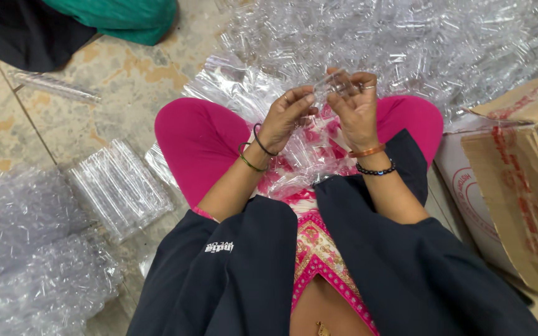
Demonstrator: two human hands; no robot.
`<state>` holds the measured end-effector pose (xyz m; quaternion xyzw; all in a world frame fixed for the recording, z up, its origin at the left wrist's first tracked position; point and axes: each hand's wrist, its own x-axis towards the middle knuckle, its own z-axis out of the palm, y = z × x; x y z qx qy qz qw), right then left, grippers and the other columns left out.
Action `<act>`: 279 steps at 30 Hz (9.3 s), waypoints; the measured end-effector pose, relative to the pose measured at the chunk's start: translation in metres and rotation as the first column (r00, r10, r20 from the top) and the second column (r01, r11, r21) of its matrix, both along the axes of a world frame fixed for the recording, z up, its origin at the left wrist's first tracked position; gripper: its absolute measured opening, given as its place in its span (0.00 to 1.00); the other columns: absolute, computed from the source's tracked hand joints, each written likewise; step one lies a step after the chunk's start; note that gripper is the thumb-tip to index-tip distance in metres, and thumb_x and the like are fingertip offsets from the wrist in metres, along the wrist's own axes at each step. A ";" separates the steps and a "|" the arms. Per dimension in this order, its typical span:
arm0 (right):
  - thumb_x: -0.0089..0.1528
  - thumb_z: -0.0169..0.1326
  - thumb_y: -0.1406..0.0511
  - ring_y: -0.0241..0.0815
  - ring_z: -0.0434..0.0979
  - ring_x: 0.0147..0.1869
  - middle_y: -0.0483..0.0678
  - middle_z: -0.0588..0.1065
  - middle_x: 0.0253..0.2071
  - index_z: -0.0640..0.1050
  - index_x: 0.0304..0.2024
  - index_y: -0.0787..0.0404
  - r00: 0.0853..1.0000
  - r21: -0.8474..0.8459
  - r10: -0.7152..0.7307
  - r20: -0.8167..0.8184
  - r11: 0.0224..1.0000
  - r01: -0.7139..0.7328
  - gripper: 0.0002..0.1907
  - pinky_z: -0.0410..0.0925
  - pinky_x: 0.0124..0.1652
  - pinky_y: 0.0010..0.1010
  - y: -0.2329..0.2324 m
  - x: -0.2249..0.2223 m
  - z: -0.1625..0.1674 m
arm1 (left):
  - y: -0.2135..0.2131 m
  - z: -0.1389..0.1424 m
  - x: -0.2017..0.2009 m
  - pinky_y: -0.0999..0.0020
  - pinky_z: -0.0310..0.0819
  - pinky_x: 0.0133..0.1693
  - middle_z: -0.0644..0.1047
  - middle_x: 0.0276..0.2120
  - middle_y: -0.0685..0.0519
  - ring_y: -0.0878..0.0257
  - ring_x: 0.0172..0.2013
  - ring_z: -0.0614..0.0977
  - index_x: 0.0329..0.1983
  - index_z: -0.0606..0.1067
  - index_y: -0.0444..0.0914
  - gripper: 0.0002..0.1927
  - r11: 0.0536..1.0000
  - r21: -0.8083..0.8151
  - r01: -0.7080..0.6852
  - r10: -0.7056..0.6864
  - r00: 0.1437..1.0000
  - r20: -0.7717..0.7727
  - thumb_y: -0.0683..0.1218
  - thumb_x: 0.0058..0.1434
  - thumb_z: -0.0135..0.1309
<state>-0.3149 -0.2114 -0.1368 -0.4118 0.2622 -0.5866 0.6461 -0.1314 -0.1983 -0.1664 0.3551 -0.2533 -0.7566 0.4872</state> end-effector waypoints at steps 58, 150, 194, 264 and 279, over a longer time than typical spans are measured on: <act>0.60 0.54 0.69 0.59 0.79 0.42 0.61 0.78 0.40 0.73 0.57 0.74 -0.536 -0.443 -0.472 -0.700 0.876 -0.193 0.23 0.73 0.38 0.45 -0.107 0.031 -0.007 | -0.030 -0.019 0.050 0.70 0.73 0.26 0.75 0.29 0.49 0.64 0.25 0.77 0.56 0.68 0.34 0.22 0.960 -0.102 -0.260 0.278 0.926 0.256 0.47 0.64 0.61; 0.68 0.62 0.75 0.45 0.73 0.69 0.55 0.71 0.64 0.71 0.52 0.64 0.947 -0.250 0.055 -0.318 0.958 -0.139 0.15 0.69 0.68 0.35 -0.010 0.023 0.043 | -0.013 0.049 0.032 0.70 0.76 0.45 0.79 0.48 0.48 0.63 0.46 0.79 0.57 0.68 0.36 0.26 0.919 -0.302 -0.252 0.286 0.955 0.073 0.40 0.60 0.69; 0.67 0.53 0.79 0.45 0.83 0.51 0.55 0.78 0.48 0.73 0.50 0.66 0.954 0.038 0.042 -0.296 0.999 -0.032 0.11 0.80 0.51 0.38 -0.061 0.042 0.014 | -0.022 0.028 0.076 0.69 0.81 0.49 0.79 0.51 0.50 0.64 0.46 0.83 0.56 0.68 0.35 0.24 0.875 -0.437 -0.207 0.370 0.868 0.331 0.39 0.60 0.66; 0.60 0.57 0.72 0.60 0.75 0.60 0.52 0.76 0.58 0.78 0.58 0.49 -0.205 -0.264 -0.445 -0.872 0.780 -0.568 0.24 0.67 0.59 0.55 -0.148 0.065 -0.005 | 0.026 -0.003 0.110 0.74 0.75 0.43 0.76 0.41 0.58 0.71 0.40 0.76 0.54 0.71 0.35 0.23 0.784 -0.511 -0.352 0.590 0.677 0.440 0.44 0.60 0.67; 0.64 0.62 0.76 0.39 0.72 0.66 0.48 0.70 0.64 0.66 0.67 0.63 0.931 -0.195 0.172 -0.322 0.950 -0.243 0.31 0.70 0.64 0.33 0.008 0.013 0.072 | 0.009 0.068 0.040 0.71 0.77 0.50 0.79 0.48 0.53 0.67 0.48 0.80 0.55 0.72 0.35 0.21 0.860 -0.497 -0.113 0.258 0.937 0.234 0.41 0.63 0.68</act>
